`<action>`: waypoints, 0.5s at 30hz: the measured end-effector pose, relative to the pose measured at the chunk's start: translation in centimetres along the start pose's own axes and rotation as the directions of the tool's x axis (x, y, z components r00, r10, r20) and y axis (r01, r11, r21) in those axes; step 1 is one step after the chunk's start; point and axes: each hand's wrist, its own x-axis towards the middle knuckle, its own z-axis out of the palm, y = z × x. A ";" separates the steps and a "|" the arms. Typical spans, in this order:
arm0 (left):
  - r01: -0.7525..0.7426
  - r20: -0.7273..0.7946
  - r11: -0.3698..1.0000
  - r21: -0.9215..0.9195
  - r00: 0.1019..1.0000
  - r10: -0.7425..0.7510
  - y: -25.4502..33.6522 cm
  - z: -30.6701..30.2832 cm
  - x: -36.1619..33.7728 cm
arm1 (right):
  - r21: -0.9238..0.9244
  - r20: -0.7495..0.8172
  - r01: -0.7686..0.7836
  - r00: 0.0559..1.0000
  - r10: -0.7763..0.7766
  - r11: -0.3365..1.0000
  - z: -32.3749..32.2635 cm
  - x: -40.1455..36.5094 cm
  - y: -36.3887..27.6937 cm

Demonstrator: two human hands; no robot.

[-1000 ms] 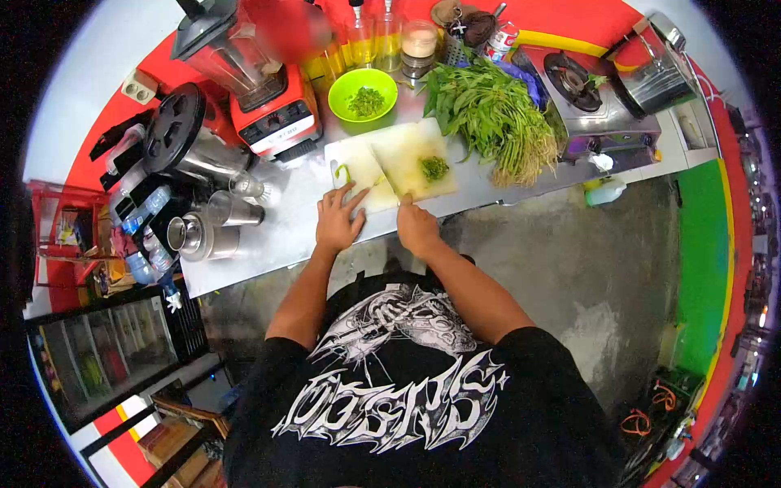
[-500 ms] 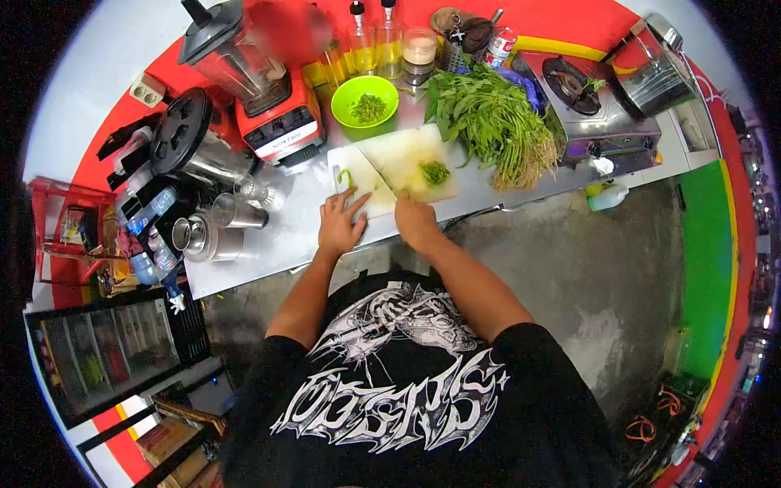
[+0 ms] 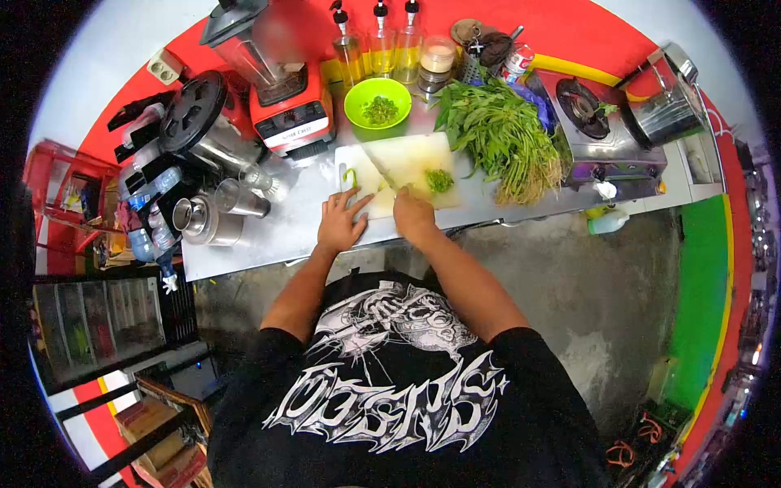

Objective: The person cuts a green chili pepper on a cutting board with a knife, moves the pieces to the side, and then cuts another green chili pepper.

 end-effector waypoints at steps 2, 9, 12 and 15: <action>-0.017 -0.017 1.000 -0.005 1.000 0.016 -0.1 -0.1 0.1 | -0.001 0.138 0.009 0.990 -0.008 1.000 -1.4 -0.3 -0.2; -0.027 0.002 1.000 -0.011 1.000 0.027 -0.2 -0.2 0.3 | 0.082 0.105 -0.109 0.989 0.101 0.991 1.0 -1.2 -0.5; 0.000 0.020 1.000 -0.010 1.000 0.000 0.0 -0.3 -0.3 | 0.119 0.114 -0.084 0.991 0.070 0.989 0.3 -0.5 -1.0; -0.019 0.021 0.999 0.026 1.000 0.019 -0.3 0.0 -0.1 | 0.158 0.087 -0.071 0.995 0.057 0.985 1.3 -0.6 -0.4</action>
